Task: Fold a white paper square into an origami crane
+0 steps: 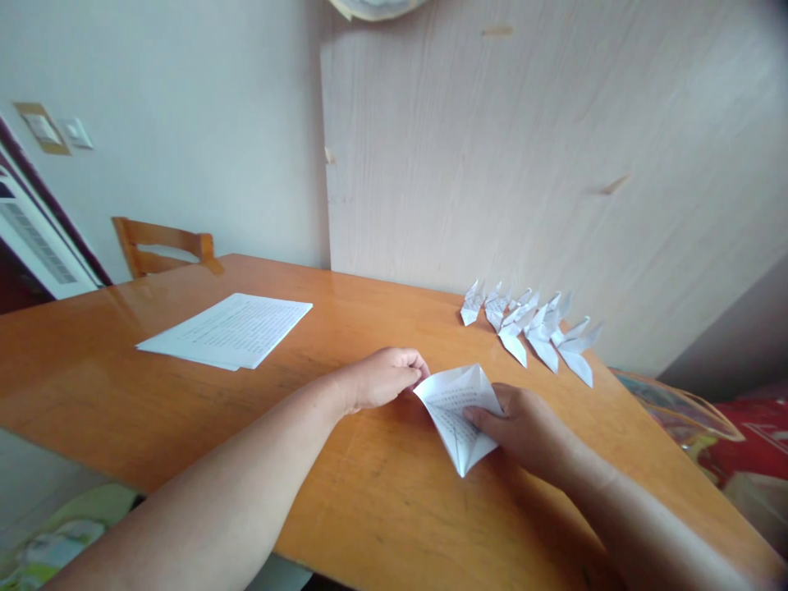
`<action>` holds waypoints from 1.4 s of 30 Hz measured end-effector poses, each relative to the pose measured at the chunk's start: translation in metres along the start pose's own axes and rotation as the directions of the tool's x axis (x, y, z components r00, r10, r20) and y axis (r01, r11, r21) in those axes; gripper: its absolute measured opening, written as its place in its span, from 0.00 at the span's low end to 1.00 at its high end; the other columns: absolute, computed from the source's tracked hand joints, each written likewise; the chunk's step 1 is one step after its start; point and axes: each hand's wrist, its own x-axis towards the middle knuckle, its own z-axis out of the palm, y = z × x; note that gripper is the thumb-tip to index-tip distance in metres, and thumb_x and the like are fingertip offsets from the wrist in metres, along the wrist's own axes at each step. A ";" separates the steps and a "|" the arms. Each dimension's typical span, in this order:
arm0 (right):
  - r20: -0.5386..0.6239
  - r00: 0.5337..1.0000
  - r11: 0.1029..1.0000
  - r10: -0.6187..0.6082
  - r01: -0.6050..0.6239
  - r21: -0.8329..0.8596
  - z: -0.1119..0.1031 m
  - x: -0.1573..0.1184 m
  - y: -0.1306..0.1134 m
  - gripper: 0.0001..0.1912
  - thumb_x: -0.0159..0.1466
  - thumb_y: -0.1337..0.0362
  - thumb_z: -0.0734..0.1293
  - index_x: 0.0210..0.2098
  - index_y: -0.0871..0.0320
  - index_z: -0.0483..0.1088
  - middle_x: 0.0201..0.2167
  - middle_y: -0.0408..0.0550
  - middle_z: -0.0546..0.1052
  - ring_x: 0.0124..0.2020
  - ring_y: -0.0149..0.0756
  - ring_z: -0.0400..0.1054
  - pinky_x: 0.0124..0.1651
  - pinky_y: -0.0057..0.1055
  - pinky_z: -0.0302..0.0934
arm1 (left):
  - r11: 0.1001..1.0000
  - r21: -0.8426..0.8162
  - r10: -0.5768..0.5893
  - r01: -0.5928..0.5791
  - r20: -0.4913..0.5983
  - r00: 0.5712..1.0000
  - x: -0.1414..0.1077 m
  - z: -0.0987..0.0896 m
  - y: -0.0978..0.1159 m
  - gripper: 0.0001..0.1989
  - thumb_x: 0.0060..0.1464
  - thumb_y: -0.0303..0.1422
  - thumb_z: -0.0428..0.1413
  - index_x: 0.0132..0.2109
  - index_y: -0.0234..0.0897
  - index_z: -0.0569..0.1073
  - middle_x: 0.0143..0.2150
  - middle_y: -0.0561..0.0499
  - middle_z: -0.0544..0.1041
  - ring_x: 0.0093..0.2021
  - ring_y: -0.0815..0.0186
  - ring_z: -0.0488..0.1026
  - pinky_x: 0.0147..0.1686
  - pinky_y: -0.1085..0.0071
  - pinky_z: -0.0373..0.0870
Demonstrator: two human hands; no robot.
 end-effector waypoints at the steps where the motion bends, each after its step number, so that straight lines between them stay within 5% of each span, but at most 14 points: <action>1: 0.002 1.000 1.000 -0.001 0.001 0.000 0.000 0.000 0.000 0.11 0.64 0.57 0.64 0.29 0.55 0.70 0.28 0.48 0.78 0.30 0.40 0.71 0.30 0.30 0.57 | 1.000 0.002 -0.019 0.018 0.014 1.000 0.001 0.000 -0.003 0.11 0.58 0.34 0.51 0.42 0.36 0.75 0.41 0.49 0.79 0.42 0.62 0.73 0.43 0.67 0.68; 9: -0.001 1.000 0.999 -0.006 0.006 -0.035 -0.001 0.000 0.000 0.11 0.65 0.57 0.63 0.29 0.55 0.69 0.27 0.47 0.76 0.28 0.39 0.70 0.30 0.31 0.57 | 0.999 -0.036 0.007 -0.002 0.137 0.991 0.002 0.002 -0.011 0.13 0.50 0.27 0.52 0.41 0.37 0.78 0.43 0.50 0.82 0.45 0.60 0.76 0.45 0.66 0.69; 27: -0.023 1.000 0.999 0.001 0.000 0.044 0.004 -0.001 0.004 0.11 0.65 0.58 0.63 0.31 0.56 0.72 0.30 0.47 0.79 0.32 0.41 0.72 0.32 0.30 0.60 | 0.998 0.026 0.050 -0.059 0.270 0.962 -0.003 -0.001 -0.002 0.15 0.51 0.23 0.52 0.44 0.34 0.78 0.45 0.49 0.82 0.45 0.62 0.77 0.44 0.70 0.70; 42: -0.035 0.999 0.999 0.013 -0.012 0.035 0.005 0.000 0.001 0.10 0.64 0.58 0.64 0.30 0.56 0.72 0.28 0.46 0.78 0.29 0.39 0.72 0.29 0.30 0.58 | 0.983 0.172 0.031 -0.057 0.151 0.988 -0.002 0.014 -0.002 0.07 0.56 0.32 0.57 0.40 0.34 0.76 0.40 0.50 0.81 0.40 0.62 0.76 0.36 0.72 0.68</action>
